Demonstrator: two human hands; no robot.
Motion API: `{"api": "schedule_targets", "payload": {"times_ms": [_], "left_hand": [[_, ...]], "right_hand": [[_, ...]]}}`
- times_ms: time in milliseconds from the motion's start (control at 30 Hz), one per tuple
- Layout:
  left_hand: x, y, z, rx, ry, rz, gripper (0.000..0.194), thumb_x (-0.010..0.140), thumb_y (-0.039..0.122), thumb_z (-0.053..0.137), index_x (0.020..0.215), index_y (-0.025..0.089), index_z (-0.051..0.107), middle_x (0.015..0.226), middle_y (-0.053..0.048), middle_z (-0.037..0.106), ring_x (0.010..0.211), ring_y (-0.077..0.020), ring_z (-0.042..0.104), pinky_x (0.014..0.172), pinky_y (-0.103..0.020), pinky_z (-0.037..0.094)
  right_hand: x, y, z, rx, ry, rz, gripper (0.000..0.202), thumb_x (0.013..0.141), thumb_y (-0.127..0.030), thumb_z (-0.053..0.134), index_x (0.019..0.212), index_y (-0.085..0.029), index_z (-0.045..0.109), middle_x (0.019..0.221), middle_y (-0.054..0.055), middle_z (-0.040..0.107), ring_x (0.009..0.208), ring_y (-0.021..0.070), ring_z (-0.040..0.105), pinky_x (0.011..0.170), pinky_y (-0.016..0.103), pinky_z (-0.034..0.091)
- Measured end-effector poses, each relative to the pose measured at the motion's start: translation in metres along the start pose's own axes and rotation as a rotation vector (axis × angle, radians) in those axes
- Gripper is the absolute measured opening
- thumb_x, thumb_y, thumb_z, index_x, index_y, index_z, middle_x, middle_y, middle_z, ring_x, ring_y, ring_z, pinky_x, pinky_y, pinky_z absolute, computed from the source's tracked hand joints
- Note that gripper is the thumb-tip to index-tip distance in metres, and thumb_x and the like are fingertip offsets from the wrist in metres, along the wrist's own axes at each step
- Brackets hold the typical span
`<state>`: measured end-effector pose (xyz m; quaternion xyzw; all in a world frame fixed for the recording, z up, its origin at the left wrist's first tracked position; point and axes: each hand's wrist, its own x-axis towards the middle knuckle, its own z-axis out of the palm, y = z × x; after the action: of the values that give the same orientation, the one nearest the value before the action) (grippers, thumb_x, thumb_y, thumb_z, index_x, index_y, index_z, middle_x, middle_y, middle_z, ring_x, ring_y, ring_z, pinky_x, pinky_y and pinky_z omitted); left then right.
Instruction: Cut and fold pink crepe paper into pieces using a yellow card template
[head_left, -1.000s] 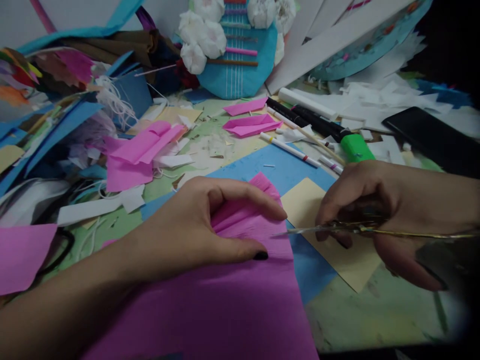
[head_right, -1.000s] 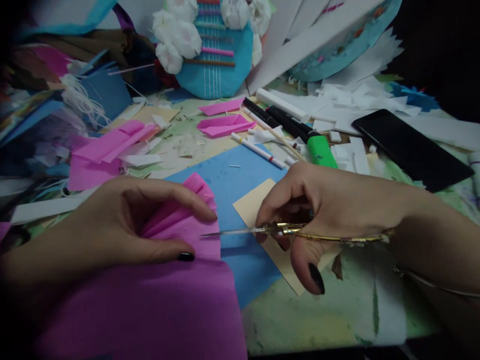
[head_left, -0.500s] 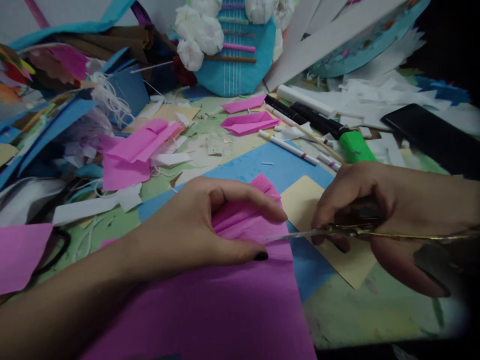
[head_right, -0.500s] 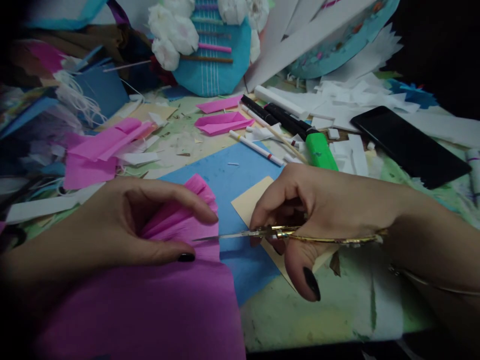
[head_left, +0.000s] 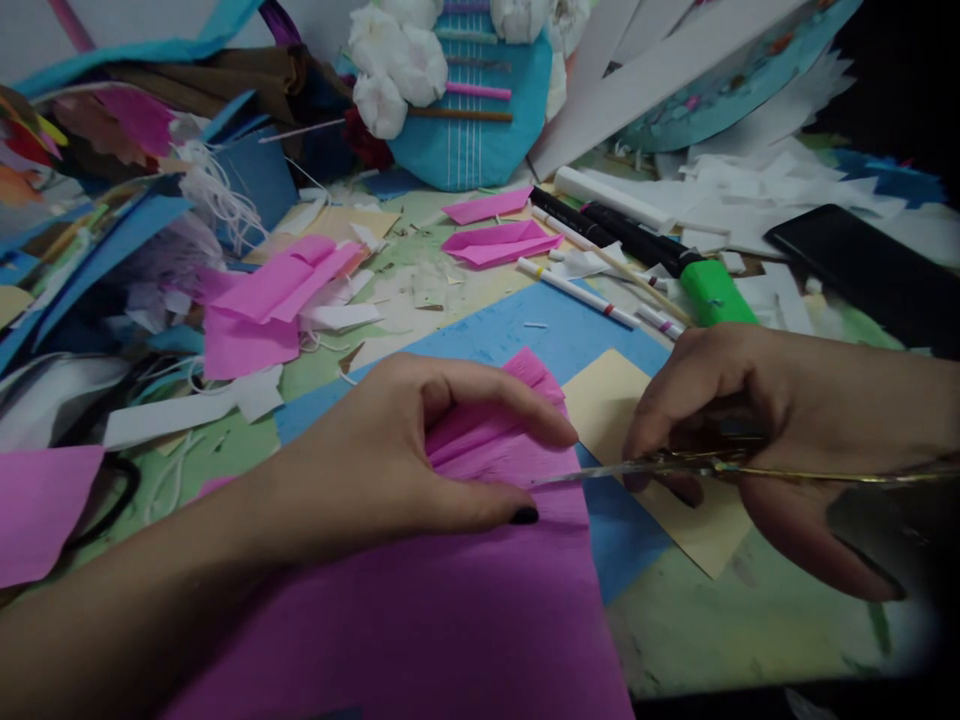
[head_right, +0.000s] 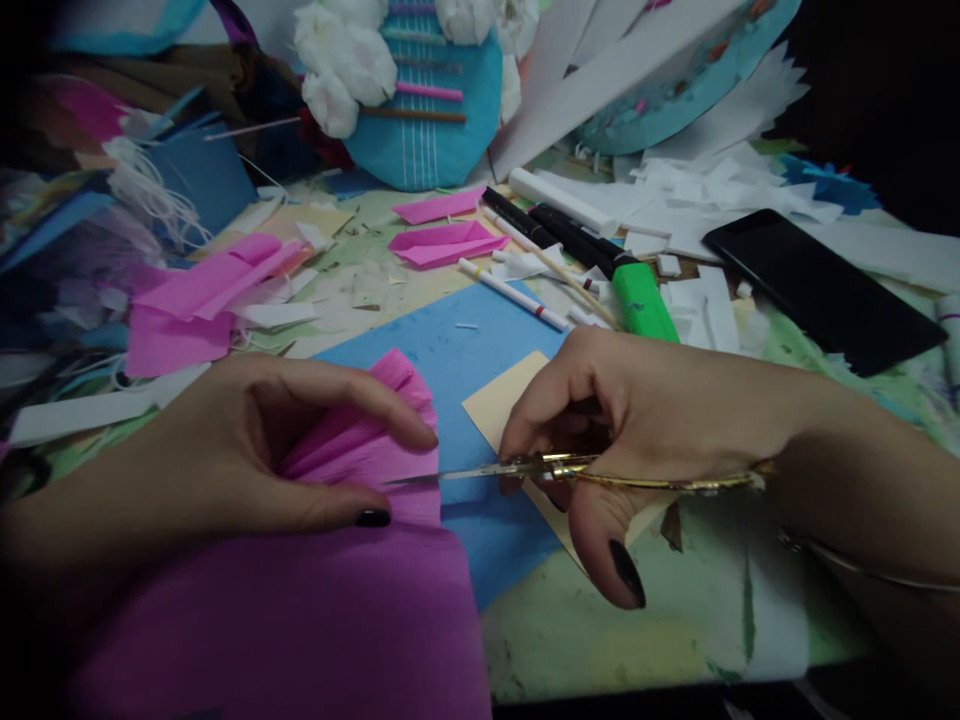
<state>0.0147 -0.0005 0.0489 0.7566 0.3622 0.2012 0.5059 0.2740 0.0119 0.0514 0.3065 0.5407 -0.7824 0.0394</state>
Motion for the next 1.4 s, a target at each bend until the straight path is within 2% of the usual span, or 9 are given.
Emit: {"api": "schedule_targets", "payload": {"times_ms": [167,367,500,633,800,967,1167,1267,1400], "left_hand": [[-0.001,0.002,-0.001,-0.001,-0.003,-0.002,0.030,0.068,0.010,0.076,0.093,0.026,0.071,0.094,0.010,0.074,0.092,-0.0078,0.067,0.085,-0.010,0.048],[-0.001,0.001,0.000,-0.030,-0.009,-0.003,0.030,0.067,0.011,0.077,0.093,0.026,0.072,0.095,0.009,0.074,0.093,-0.0084,0.067,0.085,-0.011,0.048],[-0.001,0.000,-0.001,-0.017,-0.011,-0.008,0.032,0.067,0.010,0.077,0.094,0.026,0.071,0.095,0.010,0.074,0.092,-0.0076,0.067,0.085,-0.009,0.048],[-0.001,0.001,0.000,-0.018,0.004,-0.018,0.031,0.067,0.011,0.077,0.093,0.026,0.071,0.094,0.010,0.074,0.092,-0.0078,0.068,0.084,-0.010,0.049],[-0.001,0.002,0.000,-0.022,0.013,-0.011,0.030,0.067,0.011,0.076,0.093,0.025,0.071,0.093,0.009,0.075,0.091,-0.0100,0.069,0.085,-0.014,0.052],[-0.001,0.001,-0.001,-0.020,0.021,-0.002,0.029,0.068,0.012,0.076,0.094,0.025,0.071,0.095,0.007,0.075,0.092,-0.0123,0.069,0.085,-0.017,0.053],[-0.001,0.001,-0.001,-0.025,0.025,-0.006,0.031,0.067,0.010,0.076,0.094,0.025,0.071,0.094,0.009,0.074,0.091,-0.0101,0.068,0.086,-0.015,0.051],[0.000,0.001,-0.001,-0.016,0.027,-0.009,0.030,0.068,0.011,0.076,0.094,0.025,0.071,0.094,0.009,0.074,0.091,-0.0092,0.068,0.086,-0.013,0.051],[0.000,0.001,-0.001,-0.016,0.030,-0.013,0.030,0.067,0.011,0.077,0.094,0.025,0.071,0.094,0.009,0.074,0.091,-0.0096,0.068,0.085,-0.013,0.051]], "right_hand": [[0.002,-0.005,0.003,0.018,0.030,-0.025,0.022,0.065,-0.039,0.073,0.070,-0.018,0.070,0.047,-0.011,0.061,0.036,-0.0017,0.051,0.035,0.006,0.035],[0.001,-0.002,0.001,0.052,0.017,0.037,0.022,0.064,-0.040,0.073,0.067,-0.019,0.069,0.050,-0.009,0.063,0.037,-0.0007,0.052,0.035,0.006,0.036],[0.001,-0.002,0.001,0.021,0.019,0.017,0.024,0.065,-0.043,0.070,0.069,-0.019,0.071,0.048,-0.009,0.062,0.038,-0.0011,0.051,0.037,0.006,0.037],[0.001,-0.002,0.001,-0.013,0.018,0.022,0.029,0.067,-0.040,0.070,0.087,-0.019,0.074,0.049,-0.009,0.062,0.038,0.0003,0.053,0.037,0.007,0.037],[0.002,-0.003,0.001,-0.024,0.029,0.025,0.033,0.062,-0.048,0.069,0.073,-0.017,0.074,0.049,-0.006,0.062,0.037,-0.0004,0.050,0.038,0.007,0.038],[0.001,-0.002,0.002,-0.052,0.045,-0.022,0.030,0.070,-0.040,0.071,0.089,-0.017,0.076,0.050,-0.007,0.063,0.039,0.0010,0.053,0.035,0.008,0.037],[0.001,-0.001,0.001,-0.052,0.046,0.000,0.036,0.065,-0.041,0.072,0.092,-0.018,0.075,0.053,-0.008,0.064,0.039,-0.0001,0.053,0.043,0.006,0.043],[0.001,0.002,0.000,-0.067,0.043,-0.015,0.025,0.070,-0.040,0.070,0.080,-0.017,0.075,0.055,-0.007,0.064,0.041,-0.0005,0.055,0.044,0.006,0.043],[0.000,0.007,-0.004,-0.057,0.045,-0.032,0.032,0.083,-0.040,0.063,0.063,-0.015,0.070,0.062,-0.004,0.067,0.051,0.0018,0.061,0.049,0.008,0.047]]}}
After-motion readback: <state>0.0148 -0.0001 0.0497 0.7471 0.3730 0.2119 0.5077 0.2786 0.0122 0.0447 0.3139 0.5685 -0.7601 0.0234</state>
